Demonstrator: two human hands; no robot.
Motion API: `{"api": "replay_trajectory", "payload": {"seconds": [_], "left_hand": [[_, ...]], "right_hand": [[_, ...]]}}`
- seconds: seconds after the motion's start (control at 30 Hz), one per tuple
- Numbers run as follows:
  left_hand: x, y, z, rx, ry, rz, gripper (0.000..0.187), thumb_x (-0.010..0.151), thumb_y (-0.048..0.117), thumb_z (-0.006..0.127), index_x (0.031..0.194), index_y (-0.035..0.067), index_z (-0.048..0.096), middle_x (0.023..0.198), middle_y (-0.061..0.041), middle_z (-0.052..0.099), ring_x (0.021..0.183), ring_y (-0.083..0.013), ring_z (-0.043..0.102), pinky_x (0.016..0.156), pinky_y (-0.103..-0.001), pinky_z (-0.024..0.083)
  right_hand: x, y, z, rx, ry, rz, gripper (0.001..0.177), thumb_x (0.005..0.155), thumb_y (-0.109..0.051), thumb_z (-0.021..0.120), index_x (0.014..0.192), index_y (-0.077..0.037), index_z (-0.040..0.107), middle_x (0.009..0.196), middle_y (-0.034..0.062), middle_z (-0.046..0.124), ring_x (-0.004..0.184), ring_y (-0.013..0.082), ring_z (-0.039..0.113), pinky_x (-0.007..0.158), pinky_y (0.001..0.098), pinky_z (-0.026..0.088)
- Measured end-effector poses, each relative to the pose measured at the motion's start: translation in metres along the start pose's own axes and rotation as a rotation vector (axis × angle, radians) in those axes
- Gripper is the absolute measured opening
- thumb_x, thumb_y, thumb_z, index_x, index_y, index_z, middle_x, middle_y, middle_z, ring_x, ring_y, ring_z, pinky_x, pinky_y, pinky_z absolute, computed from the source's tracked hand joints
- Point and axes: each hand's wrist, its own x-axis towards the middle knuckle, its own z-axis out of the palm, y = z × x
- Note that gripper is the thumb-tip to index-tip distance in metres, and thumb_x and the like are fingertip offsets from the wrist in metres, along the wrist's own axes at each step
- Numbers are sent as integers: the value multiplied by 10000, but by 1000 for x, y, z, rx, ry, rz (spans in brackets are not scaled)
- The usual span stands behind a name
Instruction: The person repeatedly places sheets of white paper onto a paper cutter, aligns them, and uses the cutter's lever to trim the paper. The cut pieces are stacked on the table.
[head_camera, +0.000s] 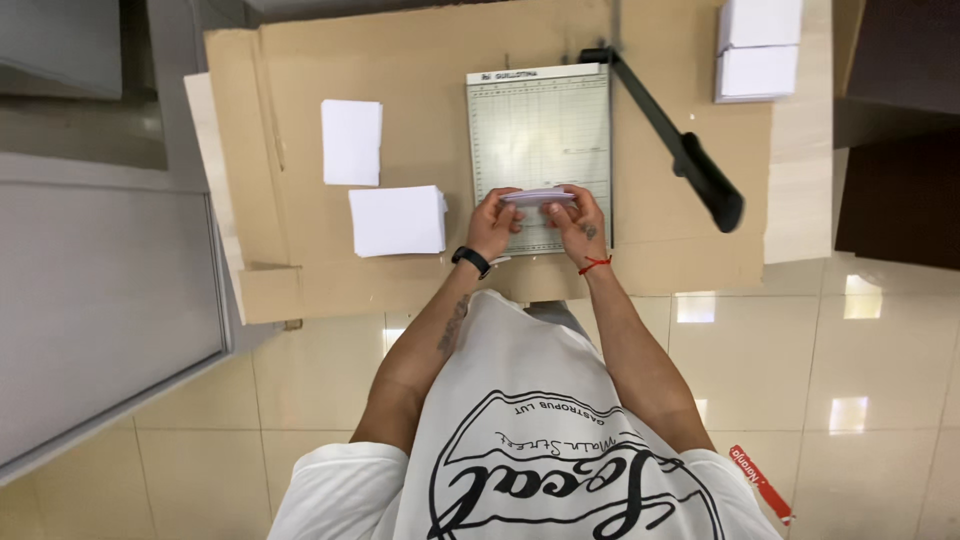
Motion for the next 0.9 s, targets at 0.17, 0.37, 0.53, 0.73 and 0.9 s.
{"api": "replay_trajectory", "payload": {"seconds": [0.17, 0.37, 0.53, 0.73, 0.9], "left_hand": [[-9, 7, 14, -137, -35, 25, 373, 1321, 21, 675, 1649, 142, 806, 1467, -120, 854, 1247, -193, 859, 969, -348, 825], [-13, 35, 21, -175, 7, -1, 476, 1289, 535, 869, 1503, 110, 867, 1375, -89, 762, 1256, -210, 801, 1056, -465, 822], [-7, 23, 27, -140, 42, -18, 447, 1360, 459, 755, 1602, 85, 774, 1438, -166, 758, 1271, -279, 822, 995, -448, 822], [1, 6, 24, -183, -69, -25, 596, 1405, 517, 672, 1794, 67, 638, 1668, -220, 688, 1435, -347, 798, 1064, -435, 817], [10, -20, 23, -317, -178, 8, 665, 1277, 337, 829, 1836, 78, 579, 1729, -193, 620, 1487, -323, 803, 1104, -375, 796]], "right_hand": [[-5, -23, 15, 9, 3, 21, 367, 1293, -193, 870, 1607, -76, 721, 1563, 150, 742, 1333, 289, 871, 1055, 402, 789], [-7, -35, 29, 96, 159, 117, 445, 1381, -436, 678, 1456, -14, 796, 1402, 203, 833, 1216, 383, 942, 1007, 510, 827], [2, -21, 26, 30, 201, 140, 300, 1377, -344, 680, 1424, -80, 817, 1346, 149, 864, 1112, 311, 948, 916, 428, 831], [-5, -35, 16, -133, 5, 75, 343, 1356, -212, 727, 1685, -137, 664, 1600, 160, 786, 1324, 312, 872, 1032, 427, 791], [5, -7, 0, -128, -123, -19, 641, 1287, 53, 763, 1833, -77, 453, 1706, 242, 671, 1503, 386, 785, 1178, 505, 731]]}}
